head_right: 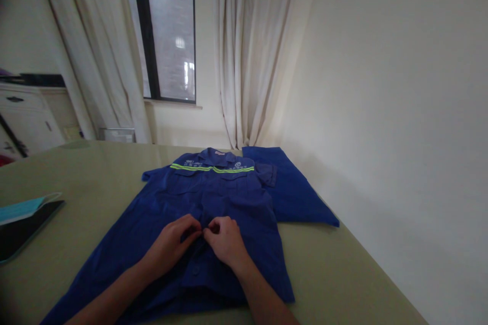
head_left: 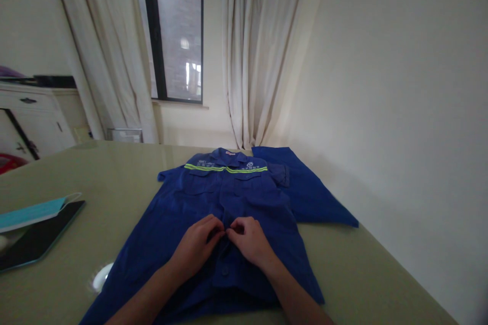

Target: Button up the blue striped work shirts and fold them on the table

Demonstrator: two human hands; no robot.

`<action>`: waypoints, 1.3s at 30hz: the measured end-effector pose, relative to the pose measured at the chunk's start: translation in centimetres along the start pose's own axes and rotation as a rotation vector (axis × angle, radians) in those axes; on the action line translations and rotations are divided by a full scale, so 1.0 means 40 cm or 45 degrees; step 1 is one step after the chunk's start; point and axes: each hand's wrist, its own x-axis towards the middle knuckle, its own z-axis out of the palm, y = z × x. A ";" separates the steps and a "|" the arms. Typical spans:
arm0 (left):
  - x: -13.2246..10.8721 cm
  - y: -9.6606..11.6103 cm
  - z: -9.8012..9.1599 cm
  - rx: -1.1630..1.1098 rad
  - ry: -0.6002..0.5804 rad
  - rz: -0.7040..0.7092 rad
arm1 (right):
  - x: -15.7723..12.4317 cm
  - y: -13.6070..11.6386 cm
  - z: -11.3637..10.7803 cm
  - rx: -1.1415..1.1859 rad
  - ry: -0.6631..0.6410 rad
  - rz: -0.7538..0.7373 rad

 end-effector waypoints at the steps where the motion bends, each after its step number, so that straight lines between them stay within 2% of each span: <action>1: 0.000 0.000 0.000 -0.001 -0.003 0.006 | -0.001 -0.002 0.000 -0.010 -0.003 0.002; 9: 0.004 -0.027 0.000 -0.042 -0.048 0.052 | -0.002 -0.003 0.011 0.070 -0.013 -0.021; 13: -0.003 -0.029 0.003 0.039 -0.100 0.147 | -0.006 -0.002 0.017 0.085 -0.006 -0.040; 16: -0.008 -0.021 0.002 0.128 -0.092 0.156 | -0.004 0.000 0.013 0.121 -0.022 -0.038; 19: -0.007 -0.017 -0.001 0.189 -0.086 0.151 | 0.005 0.003 0.004 0.282 -0.145 -0.002; 22: -0.003 -0.019 -0.001 0.119 -0.057 0.118 | 0.013 0.010 -0.001 0.459 -0.256 0.106; 32: 0.010 -0.005 -0.002 -0.278 -0.042 -0.013 | 0.014 0.029 0.003 0.386 -0.101 -0.044; 39: 0.004 0.000 0.011 -0.451 0.039 -0.104 | 0.002 0.005 -0.001 0.304 -0.027 -0.113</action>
